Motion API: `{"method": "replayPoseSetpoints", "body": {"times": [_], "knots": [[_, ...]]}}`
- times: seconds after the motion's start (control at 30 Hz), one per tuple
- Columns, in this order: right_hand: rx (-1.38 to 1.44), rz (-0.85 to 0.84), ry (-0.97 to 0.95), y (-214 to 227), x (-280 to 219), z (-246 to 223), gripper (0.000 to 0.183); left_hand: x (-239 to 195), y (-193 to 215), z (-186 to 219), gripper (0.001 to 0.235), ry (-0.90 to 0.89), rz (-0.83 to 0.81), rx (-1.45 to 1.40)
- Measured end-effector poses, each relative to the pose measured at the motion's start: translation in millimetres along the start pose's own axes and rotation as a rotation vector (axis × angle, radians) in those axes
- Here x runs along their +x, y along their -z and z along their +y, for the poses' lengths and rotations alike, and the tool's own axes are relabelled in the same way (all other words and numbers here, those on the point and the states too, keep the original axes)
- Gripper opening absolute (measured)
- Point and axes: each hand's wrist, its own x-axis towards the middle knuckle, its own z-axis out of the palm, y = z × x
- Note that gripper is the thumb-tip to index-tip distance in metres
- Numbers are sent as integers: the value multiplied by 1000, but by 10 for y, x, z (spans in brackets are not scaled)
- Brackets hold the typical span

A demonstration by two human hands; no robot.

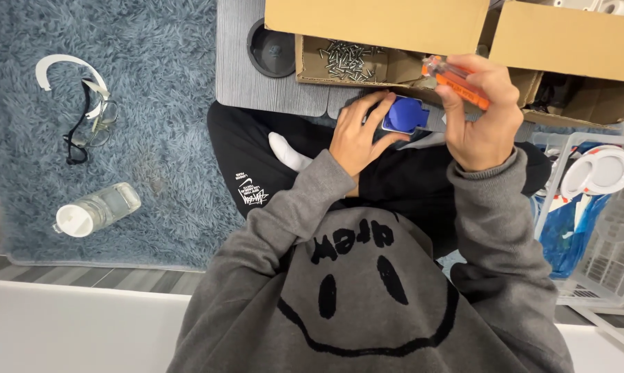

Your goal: Assembling and inspecting a small electrical component using a screwdriver

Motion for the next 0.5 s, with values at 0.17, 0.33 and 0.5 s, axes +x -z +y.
{"method": "replayPoseSetpoints", "body": {"times": [0.17, 0.33, 0.5], "knots": [[34, 57, -2, 36, -42, 57, 28, -1, -21, -36, 79, -30, 10, 19], [190, 282, -80, 157, 16, -249, 32, 8, -30, -61, 83, -56, 35, 13], [173, 387, -153, 373, -147, -326, 31, 77, 62, -15, 84, -80, 77, -27]]}}
